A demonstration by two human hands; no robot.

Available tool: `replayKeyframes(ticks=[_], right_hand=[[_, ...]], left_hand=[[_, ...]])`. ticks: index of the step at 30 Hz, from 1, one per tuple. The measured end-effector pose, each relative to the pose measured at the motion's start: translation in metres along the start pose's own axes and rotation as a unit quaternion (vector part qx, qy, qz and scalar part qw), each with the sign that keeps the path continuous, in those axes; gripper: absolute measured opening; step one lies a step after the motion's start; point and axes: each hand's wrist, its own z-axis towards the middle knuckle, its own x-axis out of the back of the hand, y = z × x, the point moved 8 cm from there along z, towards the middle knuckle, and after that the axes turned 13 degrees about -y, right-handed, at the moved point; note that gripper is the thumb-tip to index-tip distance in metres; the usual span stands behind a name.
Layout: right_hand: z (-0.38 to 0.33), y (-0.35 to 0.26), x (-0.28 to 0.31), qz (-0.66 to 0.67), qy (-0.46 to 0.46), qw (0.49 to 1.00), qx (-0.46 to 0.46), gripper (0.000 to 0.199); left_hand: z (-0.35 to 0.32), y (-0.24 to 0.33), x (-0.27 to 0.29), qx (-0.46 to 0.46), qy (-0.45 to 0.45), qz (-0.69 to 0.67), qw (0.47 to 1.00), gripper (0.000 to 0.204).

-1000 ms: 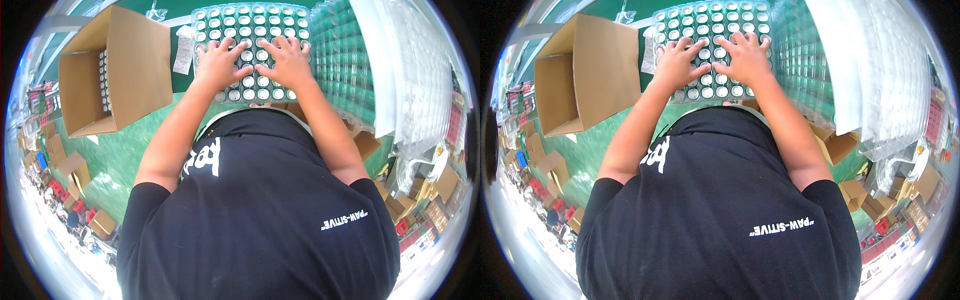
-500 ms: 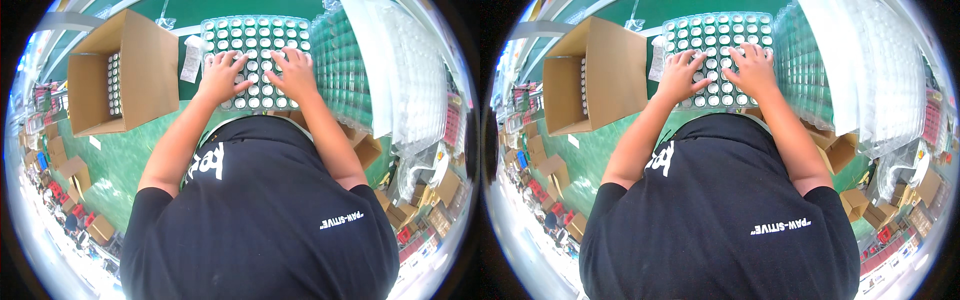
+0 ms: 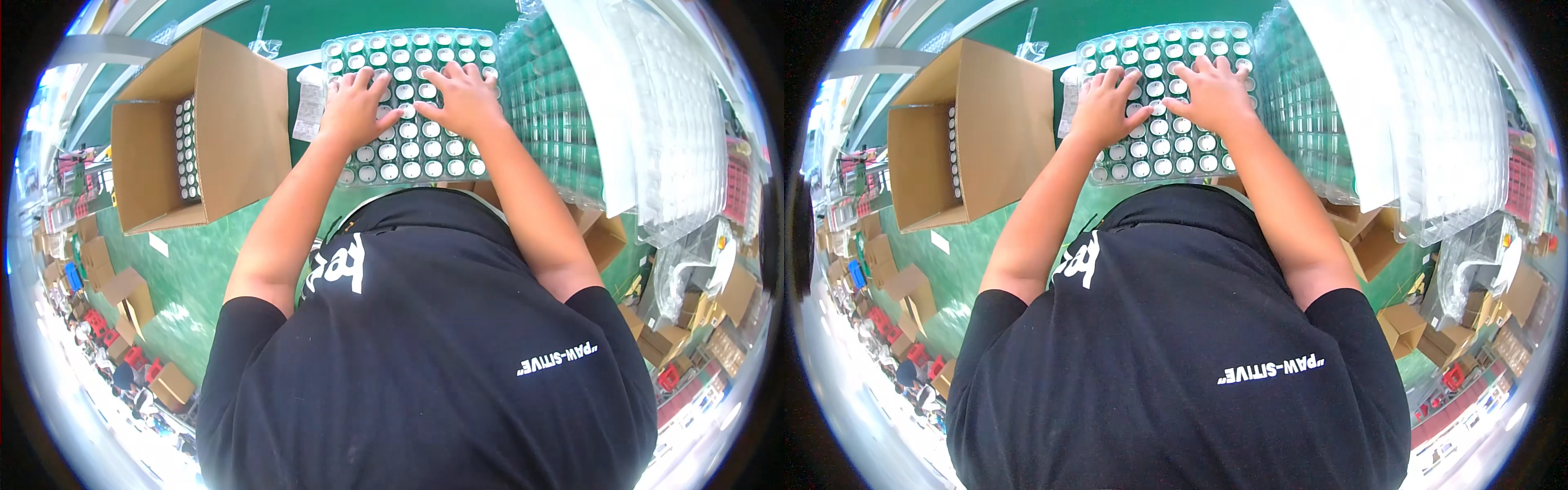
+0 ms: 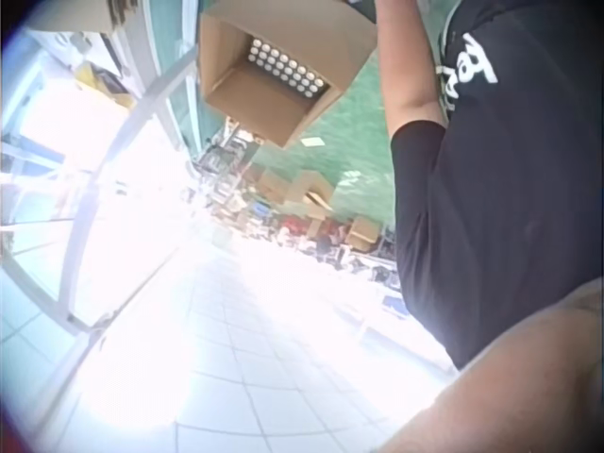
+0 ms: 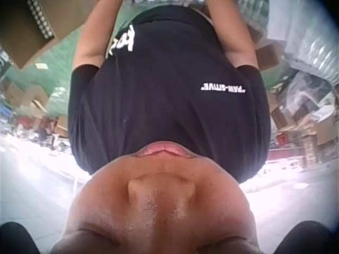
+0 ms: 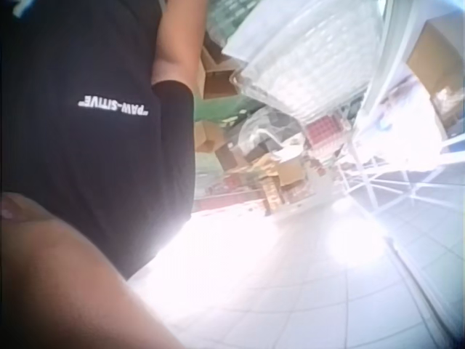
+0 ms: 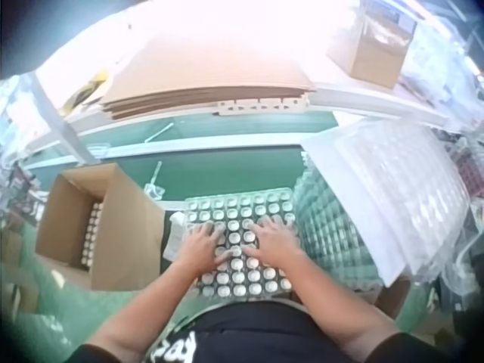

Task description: Packing trays of electronic components into cardboard boxes and weighing them for shipment.

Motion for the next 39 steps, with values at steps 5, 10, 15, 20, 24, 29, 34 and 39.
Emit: replayKeyframes(ticks=[5,10,15,20,24,29,34,39], right_hand=[[0.005,0.003,-0.003,0.01,0.002,1.0,0.002,0.064],[0.006,0.004,-0.007,0.012,0.041,0.999,-0.005,0.065],[0.002,0.004,-0.008,0.01,0.078,0.997,-0.009,0.063],[0.001,0.007,-0.013,0.015,0.115,0.993,-0.014,0.065],[0.001,0.004,-0.015,0.039,0.114,0.993,-0.004,0.062],[-0.001,0.005,-0.016,0.021,0.088,0.996,-0.004,0.058],[-0.002,0.004,-0.002,0.056,0.084,0.995,0.005,0.058],[0.005,0.013,0.018,0.046,0.143,0.988,-0.021,0.058]], left_hand=[[0.008,0.011,-0.002,-0.019,-0.04,-0.001,0.999,0.067],[0.015,0.01,-0.005,0.02,-0.062,-0.03,0.997,0.068],[0.015,0.01,-0.009,0.031,-0.041,-0.028,0.998,0.069],[0.014,0.012,-0.001,0.025,0.021,-0.039,0.999,0.064],[0.015,0.006,-0.008,0.05,-0.016,-0.057,0.997,0.069],[0.015,0.01,-0.006,0.056,-0.05,-0.05,0.996,0.071],[0.01,0.008,-0.003,0.059,-0.038,-0.07,0.995,0.068],[0.006,0.01,0.004,0.043,-0.007,-0.034,0.998,0.065]])
